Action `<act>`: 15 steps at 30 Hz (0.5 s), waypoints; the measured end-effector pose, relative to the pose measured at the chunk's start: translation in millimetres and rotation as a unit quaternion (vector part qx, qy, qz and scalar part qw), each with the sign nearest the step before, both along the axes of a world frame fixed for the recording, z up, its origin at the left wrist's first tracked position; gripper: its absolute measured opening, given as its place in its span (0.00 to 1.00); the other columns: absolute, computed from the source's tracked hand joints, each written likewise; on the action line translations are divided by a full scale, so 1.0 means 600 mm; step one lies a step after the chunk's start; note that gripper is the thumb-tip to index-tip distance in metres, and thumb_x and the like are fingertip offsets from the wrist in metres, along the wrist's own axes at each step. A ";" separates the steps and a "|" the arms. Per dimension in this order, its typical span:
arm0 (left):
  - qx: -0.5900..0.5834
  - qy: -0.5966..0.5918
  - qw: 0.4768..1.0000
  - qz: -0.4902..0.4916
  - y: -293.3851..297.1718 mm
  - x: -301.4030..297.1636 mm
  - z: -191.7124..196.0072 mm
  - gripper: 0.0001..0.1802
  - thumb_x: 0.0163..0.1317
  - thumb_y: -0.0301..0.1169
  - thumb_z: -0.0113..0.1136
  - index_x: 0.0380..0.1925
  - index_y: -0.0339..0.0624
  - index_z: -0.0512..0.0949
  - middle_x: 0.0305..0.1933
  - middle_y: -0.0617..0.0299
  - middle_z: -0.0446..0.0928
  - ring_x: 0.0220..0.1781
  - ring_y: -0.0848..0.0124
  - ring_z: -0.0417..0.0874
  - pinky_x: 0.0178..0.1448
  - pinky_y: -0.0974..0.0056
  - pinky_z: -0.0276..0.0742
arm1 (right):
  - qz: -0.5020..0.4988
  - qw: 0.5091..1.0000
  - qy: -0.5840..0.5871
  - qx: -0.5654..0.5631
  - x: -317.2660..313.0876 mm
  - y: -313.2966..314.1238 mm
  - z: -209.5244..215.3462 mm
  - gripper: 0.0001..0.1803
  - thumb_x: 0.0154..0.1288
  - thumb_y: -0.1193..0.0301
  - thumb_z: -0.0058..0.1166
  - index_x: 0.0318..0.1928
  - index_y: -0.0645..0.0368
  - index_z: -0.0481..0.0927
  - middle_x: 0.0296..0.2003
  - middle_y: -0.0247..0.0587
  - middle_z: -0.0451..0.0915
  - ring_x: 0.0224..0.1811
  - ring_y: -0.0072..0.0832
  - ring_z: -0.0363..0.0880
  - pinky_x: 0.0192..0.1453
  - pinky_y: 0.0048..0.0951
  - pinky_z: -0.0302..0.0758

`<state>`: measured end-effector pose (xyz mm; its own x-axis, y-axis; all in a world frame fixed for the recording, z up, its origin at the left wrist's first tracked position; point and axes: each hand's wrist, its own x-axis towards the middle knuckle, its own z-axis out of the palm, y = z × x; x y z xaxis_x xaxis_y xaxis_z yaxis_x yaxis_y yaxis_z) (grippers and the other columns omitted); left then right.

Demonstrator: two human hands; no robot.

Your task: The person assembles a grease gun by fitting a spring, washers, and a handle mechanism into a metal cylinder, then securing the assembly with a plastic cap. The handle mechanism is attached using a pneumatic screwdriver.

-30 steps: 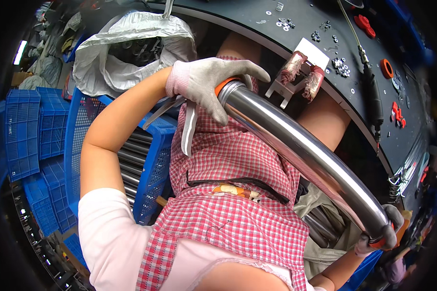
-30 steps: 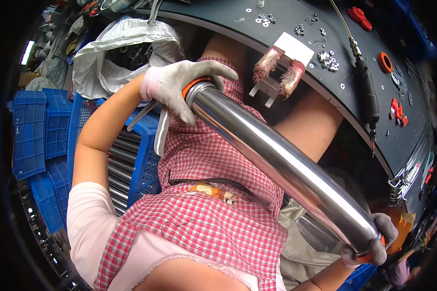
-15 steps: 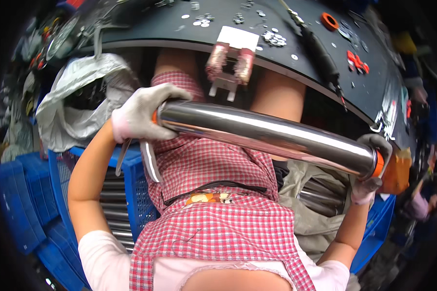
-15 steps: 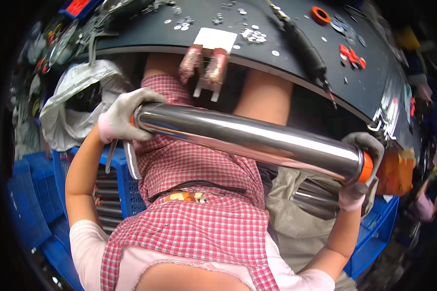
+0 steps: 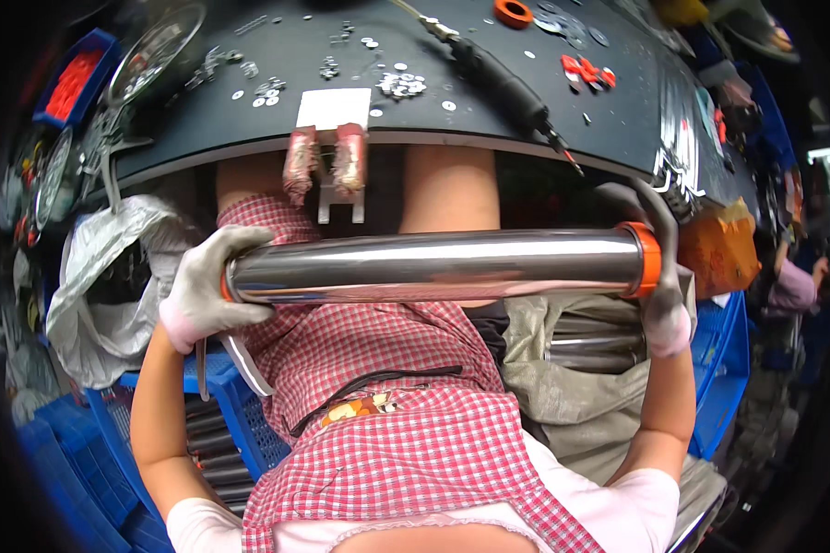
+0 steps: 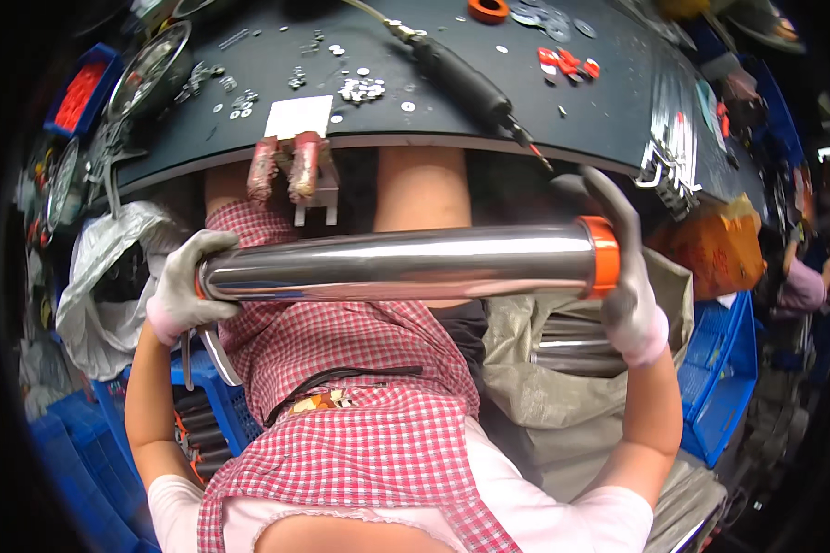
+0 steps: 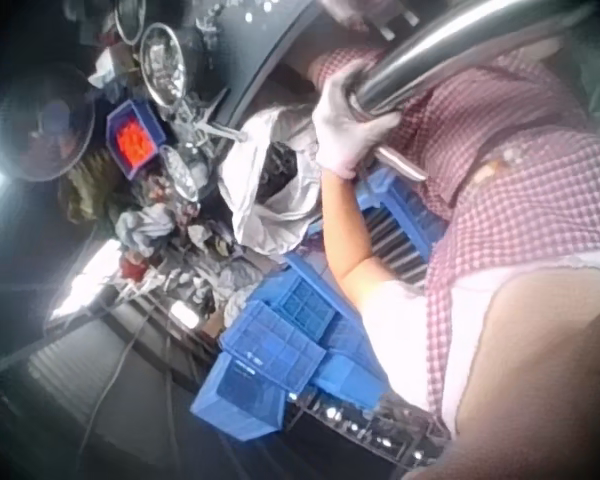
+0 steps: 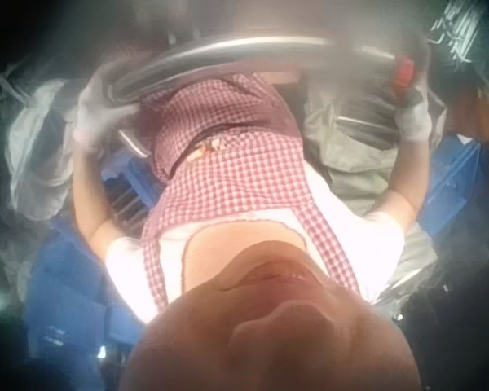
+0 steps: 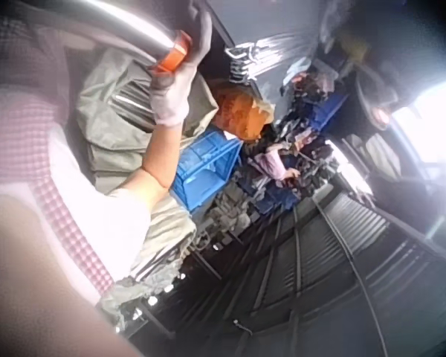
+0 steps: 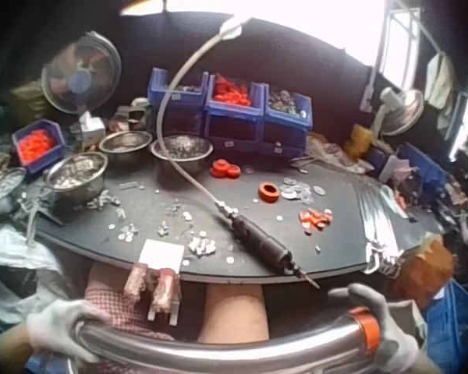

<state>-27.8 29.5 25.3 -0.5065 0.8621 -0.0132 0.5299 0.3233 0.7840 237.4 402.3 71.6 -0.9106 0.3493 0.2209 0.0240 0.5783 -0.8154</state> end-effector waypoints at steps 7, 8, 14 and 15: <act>0.012 -0.018 1.000 -0.021 -0.030 -0.013 0.021 0.43 0.30 0.26 0.75 0.54 0.37 0.71 0.49 0.58 0.76 0.52 0.67 0.78 0.59 0.63 0.73 | 0.009 0.956 -0.178 -0.233 0.014 -0.005 0.043 0.43 0.58 0.31 0.38 0.52 0.61 0.69 0.40 0.51 0.73 0.38 0.35 0.74 0.35 0.25 0.73; 0.038 -0.044 0.998 -0.012 -0.046 -0.012 0.017 0.43 0.30 0.26 0.75 0.54 0.38 0.71 0.50 0.57 0.76 0.53 0.67 0.77 0.60 0.63 0.72 | 0.062 0.997 0.048 0.017 -0.036 -0.017 0.026 0.42 0.61 0.34 0.37 0.51 0.64 0.69 0.40 0.49 0.74 0.38 0.30 0.74 0.34 0.24 0.72; 0.034 0.186 0.976 0.103 -0.150 0.019 0.049 0.37 0.36 0.30 0.75 0.52 0.45 0.73 0.47 0.57 0.76 0.50 0.63 0.78 0.56 0.65 0.74 | 0.014 0.995 -0.101 -0.022 -0.149 -0.067 0.065 0.29 0.67 0.54 0.39 0.61 0.60 0.64 0.41 0.43 0.75 0.15 0.17 0.67 0.15 0.13 0.59; 0.053 0.203 0.967 0.145 -0.183 0.030 0.053 0.38 0.36 0.30 0.75 0.53 0.45 0.72 0.45 0.57 0.76 0.49 0.64 0.78 0.53 0.65 0.76 | 0.084 0.994 -0.075 0.013 -0.173 -0.077 0.067 0.30 0.66 0.54 0.43 0.62 0.60 0.63 0.42 0.42 0.75 0.15 0.17 0.67 0.13 0.12 0.56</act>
